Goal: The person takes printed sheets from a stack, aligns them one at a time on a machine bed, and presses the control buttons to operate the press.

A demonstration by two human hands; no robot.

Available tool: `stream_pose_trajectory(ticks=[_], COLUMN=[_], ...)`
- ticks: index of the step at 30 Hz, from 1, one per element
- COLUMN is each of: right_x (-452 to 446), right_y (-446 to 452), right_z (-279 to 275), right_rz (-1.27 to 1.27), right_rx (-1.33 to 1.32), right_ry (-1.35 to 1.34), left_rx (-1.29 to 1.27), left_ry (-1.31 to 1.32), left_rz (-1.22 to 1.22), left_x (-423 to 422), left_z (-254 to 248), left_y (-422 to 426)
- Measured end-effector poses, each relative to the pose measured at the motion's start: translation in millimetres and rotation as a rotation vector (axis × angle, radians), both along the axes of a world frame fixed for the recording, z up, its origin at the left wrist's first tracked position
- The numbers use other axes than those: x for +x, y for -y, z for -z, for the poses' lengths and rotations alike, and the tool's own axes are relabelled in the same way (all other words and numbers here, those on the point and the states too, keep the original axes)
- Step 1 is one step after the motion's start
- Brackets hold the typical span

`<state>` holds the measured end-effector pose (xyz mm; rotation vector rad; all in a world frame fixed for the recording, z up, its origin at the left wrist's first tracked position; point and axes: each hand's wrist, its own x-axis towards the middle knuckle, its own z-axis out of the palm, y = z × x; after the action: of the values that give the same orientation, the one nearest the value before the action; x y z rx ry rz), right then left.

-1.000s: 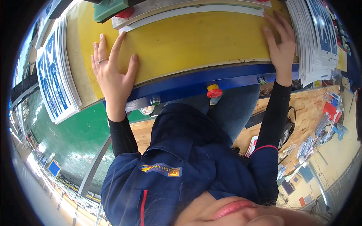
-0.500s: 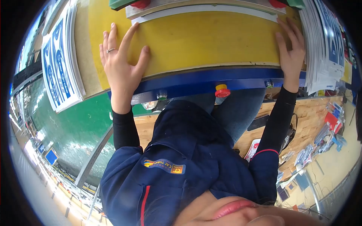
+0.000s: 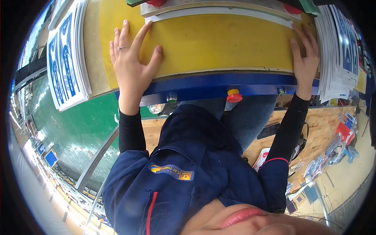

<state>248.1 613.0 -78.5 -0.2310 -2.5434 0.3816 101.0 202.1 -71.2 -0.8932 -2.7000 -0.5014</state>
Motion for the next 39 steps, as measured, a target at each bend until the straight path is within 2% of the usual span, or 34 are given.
stream_pose_trajectory(ticks=[10, 13, 32, 39], right_x=[-0.8, 1.5, -0.1, 0.4], right_y=[1.4, 4.9, -1.0, -0.3], right_z=[-4.1, -8.5, -0.5, -1.2], right_rz=[-0.035, -0.006, -0.002, -0.013], right_rx=[-0.028, -0.042, 0.011, -0.049], right_ry=[-0.025, 0.043, -0.02, -0.068], left_rx=[0.009, 0.012, -0.009, 0.003], left_ry=[-0.005, 0.012, -0.008, -0.007], left_rz=[0.012, 0.006, 0.004, 0.006], left_x=[1.4, 1.6, 0.8, 0.5], left_z=[-5.1, -5.3, -2.0, -1.7], left_y=[-3.2, -4.0, -1.7, -1.8])
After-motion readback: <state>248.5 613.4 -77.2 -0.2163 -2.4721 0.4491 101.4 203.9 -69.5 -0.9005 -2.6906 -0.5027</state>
